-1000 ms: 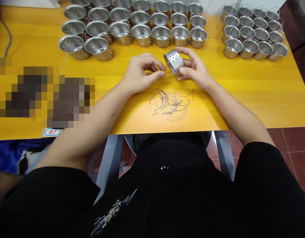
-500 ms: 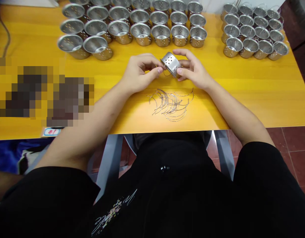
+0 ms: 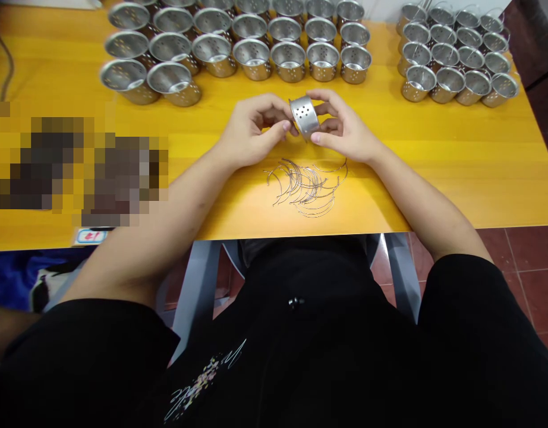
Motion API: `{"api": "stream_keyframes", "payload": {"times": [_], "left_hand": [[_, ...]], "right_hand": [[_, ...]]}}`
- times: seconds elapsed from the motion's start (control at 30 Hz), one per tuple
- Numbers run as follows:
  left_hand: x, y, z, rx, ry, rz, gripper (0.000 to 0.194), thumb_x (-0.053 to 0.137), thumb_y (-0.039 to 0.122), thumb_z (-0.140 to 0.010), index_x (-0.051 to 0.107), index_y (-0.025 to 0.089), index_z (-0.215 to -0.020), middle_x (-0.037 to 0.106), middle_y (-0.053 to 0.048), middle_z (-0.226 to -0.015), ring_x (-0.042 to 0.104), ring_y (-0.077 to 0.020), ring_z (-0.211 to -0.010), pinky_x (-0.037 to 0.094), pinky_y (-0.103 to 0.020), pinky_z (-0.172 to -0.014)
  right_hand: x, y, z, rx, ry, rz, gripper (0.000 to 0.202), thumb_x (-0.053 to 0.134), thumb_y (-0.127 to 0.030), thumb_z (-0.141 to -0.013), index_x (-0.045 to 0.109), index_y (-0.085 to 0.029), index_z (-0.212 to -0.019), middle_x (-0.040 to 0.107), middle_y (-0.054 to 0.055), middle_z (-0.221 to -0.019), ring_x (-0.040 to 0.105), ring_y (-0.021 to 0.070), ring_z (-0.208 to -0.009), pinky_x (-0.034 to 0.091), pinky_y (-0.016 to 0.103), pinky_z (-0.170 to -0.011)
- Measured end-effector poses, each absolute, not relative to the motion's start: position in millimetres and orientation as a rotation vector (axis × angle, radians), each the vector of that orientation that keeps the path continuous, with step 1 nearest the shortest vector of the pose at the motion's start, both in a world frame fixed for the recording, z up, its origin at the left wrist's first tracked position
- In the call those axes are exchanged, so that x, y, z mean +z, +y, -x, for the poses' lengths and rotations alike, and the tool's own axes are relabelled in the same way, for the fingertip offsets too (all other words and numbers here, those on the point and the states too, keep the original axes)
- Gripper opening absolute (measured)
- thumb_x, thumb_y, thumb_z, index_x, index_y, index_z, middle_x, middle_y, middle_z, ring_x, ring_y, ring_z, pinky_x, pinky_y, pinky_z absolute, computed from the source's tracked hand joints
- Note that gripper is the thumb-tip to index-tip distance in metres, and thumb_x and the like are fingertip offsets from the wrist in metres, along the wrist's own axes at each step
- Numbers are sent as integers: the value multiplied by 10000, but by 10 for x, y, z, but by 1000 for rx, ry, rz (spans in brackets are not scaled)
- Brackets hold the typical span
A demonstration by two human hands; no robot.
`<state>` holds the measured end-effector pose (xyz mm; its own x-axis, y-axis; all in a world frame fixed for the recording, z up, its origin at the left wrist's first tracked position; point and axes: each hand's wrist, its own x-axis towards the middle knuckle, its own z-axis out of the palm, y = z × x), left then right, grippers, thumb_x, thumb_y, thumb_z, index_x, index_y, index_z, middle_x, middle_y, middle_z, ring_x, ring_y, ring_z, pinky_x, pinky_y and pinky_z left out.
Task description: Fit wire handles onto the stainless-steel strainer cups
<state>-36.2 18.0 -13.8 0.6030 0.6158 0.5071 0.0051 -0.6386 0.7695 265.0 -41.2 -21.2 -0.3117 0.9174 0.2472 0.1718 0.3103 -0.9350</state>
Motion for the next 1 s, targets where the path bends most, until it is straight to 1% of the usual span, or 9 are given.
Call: {"api": "stream_keyframes", "payload": {"times": [0.1,0.17,0.2,0.33,0.5,0.63,0.8,0.9,1.0], "left_hand": [[-171,187,373,1026,488,-2108,573,785,793,-1225,865,243,-1366,829,-75,-979,856,-324,-908,705,-478,-932],[-202,198,373,1023,480,-2133,611,752,830,-1237,877,248,-1375,771,-54,-927,834,-327,-887,707,-496,-944],[-216,204,370,1019,470,-2140,630,734,847,-1240,883,249,-1372,760,-53,-933,831,-330,-896,709,-505,-958],[-220,204,357,999,441,-2132,678,695,879,-1243,880,240,-1371,820,-84,-1088,854,-352,-1045,709,-543,-1077],[-122,141,344,985,412,-2096,582,696,778,-1246,864,226,-1323,863,-117,-1197,855,-384,-1227,688,-567,-1218],[-115,128,321,992,396,-2081,562,682,748,-1257,866,227,-1363,864,-117,-1191,856,-375,-1227,695,-554,-1213],[-139,145,302,1016,344,-2049,674,684,843,-1243,874,214,-1397,879,-134,-1221,865,-387,-1216,701,-581,-1193],[-109,134,314,997,400,-2049,643,742,855,-1200,887,246,-1342,891,-127,-1198,876,-401,-1236,705,-594,-1217],[-91,138,335,990,449,-2034,631,791,886,-1150,905,275,-1264,901,-122,-1155,879,-391,-1157,715,-592,-1180]], "right_hand": [[-255,-411,-2648,1013,-1779,996,1301,1172,-845,-810,582,-449,-1899,740,101,-1764,895,330,-1257,819,452,-1035],[-266,-414,-2637,984,-1812,1002,1362,1165,-831,-820,526,-444,-1959,725,104,-1757,894,313,-1202,816,434,-1001],[-267,-416,-2629,980,-1828,1006,1353,1162,-820,-826,535,-432,-1960,727,106,-1744,892,312,-1188,816,436,-999],[-254,-415,-2592,985,-1864,1037,1208,1165,-794,-806,689,-367,-1832,751,111,-1729,867,360,-1258,818,491,-1056],[-263,-385,-2573,936,-1895,1005,1146,1101,-893,-827,734,-304,-1740,768,138,-1675,820,426,-1416,761,599,-1245],[-279,-352,-2571,938,-1861,1017,1186,1102,-950,-776,744,-321,-1715,768,127,-1674,806,435,-1462,719,603,-1322],[-253,-367,-2555,974,-1829,1013,1214,1126,-954,-731,749,-340,-1708,787,113,-1669,813,416,-1456,720,566,-1324],[-221,-395,-2544,989,-1819,1016,1163,1133,-934,-740,761,-355,-1677,797,106,-1653,812,416,-1455,730,569,-1313],[-194,-407,-2540,994,-1826,979,1129,1143,-910,-756,754,-339,-1649,804,110,-1626,830,414,-1399,730,590,-1289]]}}
